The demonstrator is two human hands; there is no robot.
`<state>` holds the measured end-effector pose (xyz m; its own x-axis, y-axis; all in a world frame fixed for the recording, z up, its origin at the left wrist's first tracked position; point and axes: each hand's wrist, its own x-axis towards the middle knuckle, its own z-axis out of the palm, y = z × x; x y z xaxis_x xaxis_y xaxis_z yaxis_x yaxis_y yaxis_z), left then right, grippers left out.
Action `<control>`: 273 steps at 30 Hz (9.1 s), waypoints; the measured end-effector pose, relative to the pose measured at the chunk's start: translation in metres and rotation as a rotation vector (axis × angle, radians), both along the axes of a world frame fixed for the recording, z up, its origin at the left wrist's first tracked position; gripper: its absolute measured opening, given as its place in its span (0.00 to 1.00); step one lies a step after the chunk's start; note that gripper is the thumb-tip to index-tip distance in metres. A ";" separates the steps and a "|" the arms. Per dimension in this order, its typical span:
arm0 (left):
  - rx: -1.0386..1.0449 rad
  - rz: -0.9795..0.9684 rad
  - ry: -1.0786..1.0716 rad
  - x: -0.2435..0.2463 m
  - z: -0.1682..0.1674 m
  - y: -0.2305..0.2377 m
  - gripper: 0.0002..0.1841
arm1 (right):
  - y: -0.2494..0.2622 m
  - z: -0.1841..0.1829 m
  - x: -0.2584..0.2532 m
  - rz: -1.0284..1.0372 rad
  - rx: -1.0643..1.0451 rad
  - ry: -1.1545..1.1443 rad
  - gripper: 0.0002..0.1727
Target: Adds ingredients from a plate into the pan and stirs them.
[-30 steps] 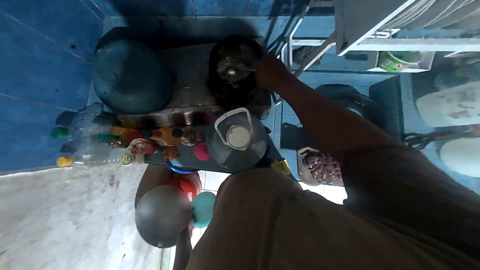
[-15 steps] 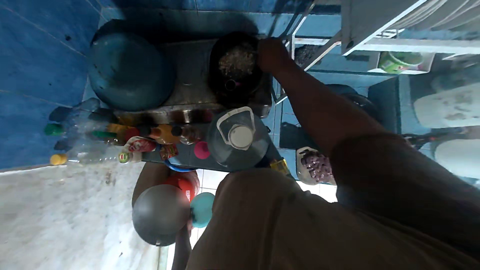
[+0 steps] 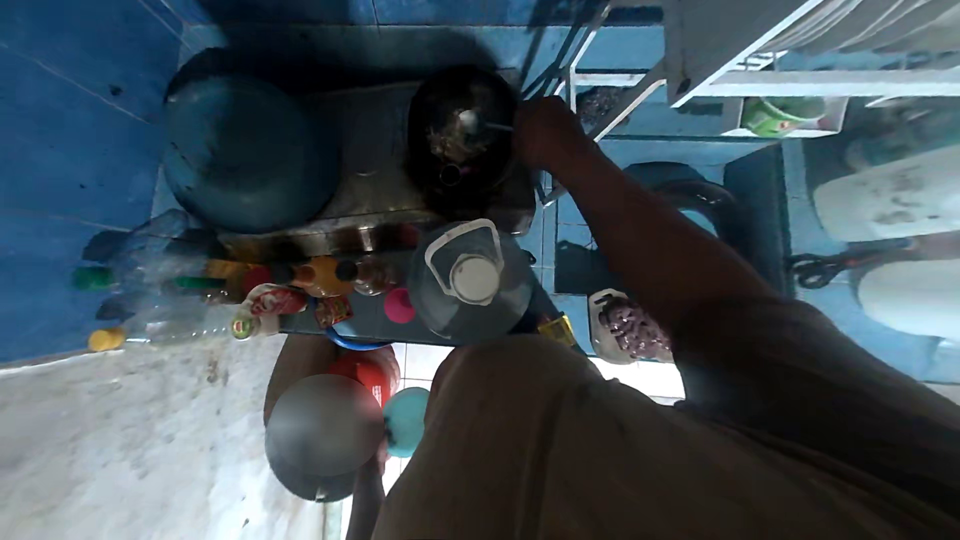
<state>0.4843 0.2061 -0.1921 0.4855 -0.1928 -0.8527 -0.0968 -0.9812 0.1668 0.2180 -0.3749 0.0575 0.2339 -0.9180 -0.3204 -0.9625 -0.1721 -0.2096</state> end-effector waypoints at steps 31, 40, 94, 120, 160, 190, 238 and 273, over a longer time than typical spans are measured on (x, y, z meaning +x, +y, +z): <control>-0.079 -0.041 -0.011 0.001 0.022 -0.023 0.17 | -0.013 0.005 0.008 0.050 -0.136 0.133 0.21; -0.142 -0.038 0.007 0.015 -0.008 -0.010 0.18 | -0.002 -0.027 0.005 0.172 -0.044 -0.013 0.18; -0.502 -0.622 0.567 -0.696 0.074 -0.238 0.39 | 0.637 -0.119 -0.556 -1.262 -0.152 -0.771 0.13; -0.565 -1.139 0.094 -0.434 0.062 -0.366 0.18 | 0.581 -0.127 -0.557 -1.106 -0.015 -0.707 0.11; -1.250 0.141 -0.100 -0.019 0.422 -0.377 0.13 | 0.424 -0.117 -0.415 -0.908 0.018 -0.674 0.15; -1.330 -0.667 -0.544 0.018 0.256 -0.614 0.18 | -0.029 -0.007 0.007 -0.001 -0.395 -0.351 0.18; -1.419 -0.592 -0.344 0.007 0.270 -0.619 0.16 | -0.020 0.038 0.013 0.201 -0.566 -0.446 0.17; -1.452 0.630 -0.044 0.116 0.339 -0.066 0.19 | -0.044 0.002 0.011 0.063 0.053 0.071 0.22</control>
<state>0.6005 0.1397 0.1469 0.8177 -0.5646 -0.1126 0.2173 0.1215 0.9685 0.2293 -0.4194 0.0596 0.2654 -0.8834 -0.3863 -0.9629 -0.2231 -0.1516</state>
